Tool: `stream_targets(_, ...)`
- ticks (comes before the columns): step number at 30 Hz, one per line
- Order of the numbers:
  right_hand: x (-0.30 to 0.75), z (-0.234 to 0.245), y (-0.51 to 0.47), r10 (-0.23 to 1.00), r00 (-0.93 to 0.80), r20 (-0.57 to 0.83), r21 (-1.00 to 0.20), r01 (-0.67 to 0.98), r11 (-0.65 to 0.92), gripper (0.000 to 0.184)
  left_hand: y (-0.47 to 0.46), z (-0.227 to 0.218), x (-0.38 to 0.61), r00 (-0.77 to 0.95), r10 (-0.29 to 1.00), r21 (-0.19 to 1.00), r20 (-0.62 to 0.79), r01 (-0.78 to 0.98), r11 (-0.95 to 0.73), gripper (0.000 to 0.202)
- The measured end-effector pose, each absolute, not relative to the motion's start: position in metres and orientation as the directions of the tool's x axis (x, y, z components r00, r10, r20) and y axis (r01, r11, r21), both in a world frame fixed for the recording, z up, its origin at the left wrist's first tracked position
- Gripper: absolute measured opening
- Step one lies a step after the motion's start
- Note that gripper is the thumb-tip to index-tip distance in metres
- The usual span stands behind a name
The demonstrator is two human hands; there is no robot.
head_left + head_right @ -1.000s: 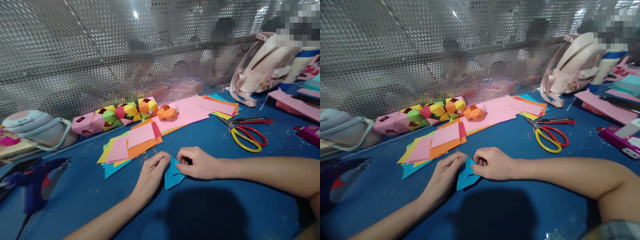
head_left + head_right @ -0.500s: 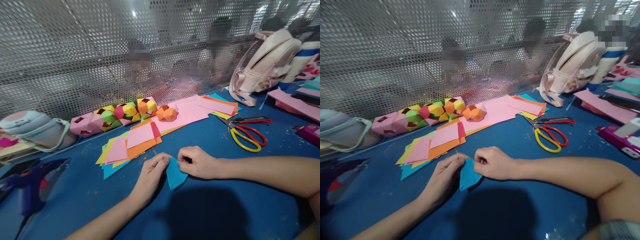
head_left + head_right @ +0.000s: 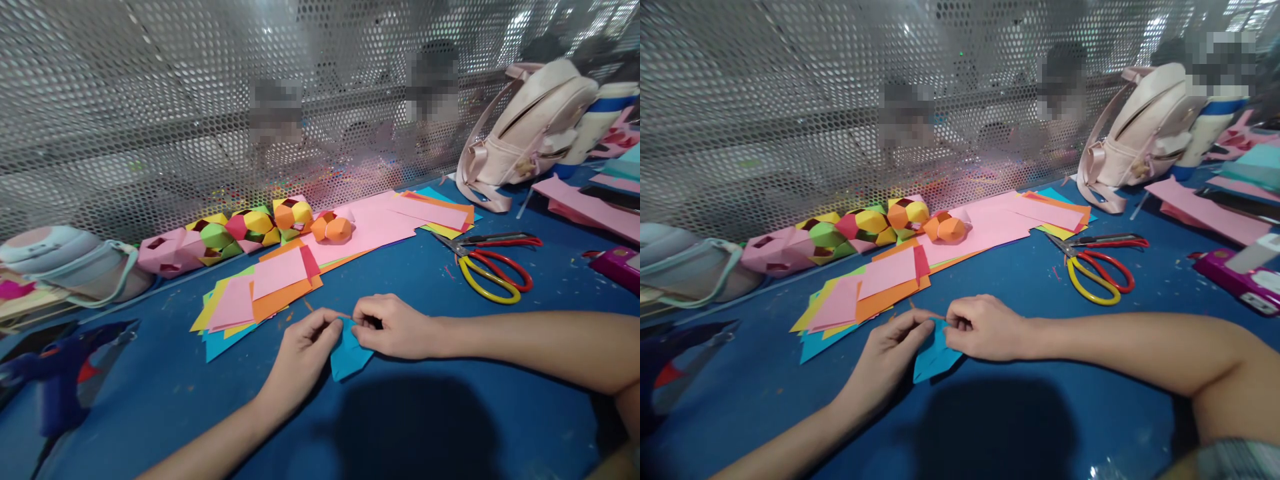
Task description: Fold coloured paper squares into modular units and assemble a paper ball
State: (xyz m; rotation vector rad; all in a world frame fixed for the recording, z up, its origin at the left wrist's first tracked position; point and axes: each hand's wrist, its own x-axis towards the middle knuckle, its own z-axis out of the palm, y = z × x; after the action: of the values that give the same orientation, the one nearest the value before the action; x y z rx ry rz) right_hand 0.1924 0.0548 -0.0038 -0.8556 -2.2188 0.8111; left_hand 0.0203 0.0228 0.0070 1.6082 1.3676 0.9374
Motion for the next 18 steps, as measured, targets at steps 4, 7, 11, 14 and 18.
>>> stream_targets(4, 0.1927, -0.0041, 0.0558, 0.733, -0.603, 0.315, -0.703, 0.370, 0.607, 0.012, 0.0232, 0.0078, 0.0213, 0.125, 0.991, 0.913, 0.054, 0.396, -0.099, 0.020)
stream_targets(7, 0.1930, -0.0047, 0.0563, 0.725, -0.611, 0.316, -0.699, 0.367, 0.614, 0.012, 0.0240, 0.0074, 0.0218, 0.118, 0.991, 0.917, 0.062, 0.384, -0.104, 0.020)
stream_targets(11, 0.1932, -0.0032, 0.0555, 0.720, -0.618, 0.315, -0.681, 0.382, 0.625, 0.012, 0.0241, 0.0071, 0.0219, 0.117, 0.991, 0.919, 0.061, 0.380, -0.102, 0.020)
stream_targets(14, 0.1934, -0.0009, 0.0541, 0.716, -0.633, 0.295, -0.687, 0.380, 0.620, 0.011, 0.0235, 0.0073, 0.0214, 0.122, 0.990, 0.914, 0.065, 0.392, -0.108, 0.020)
stream_targets(18, 0.1937, -0.0015, 0.0537, 0.707, -0.652, 0.275, -0.685, 0.382, 0.620, 0.015, 0.0236, 0.0064, 0.0203, 0.122, 0.991, 0.915, 0.062, 0.390, -0.105, 0.021)
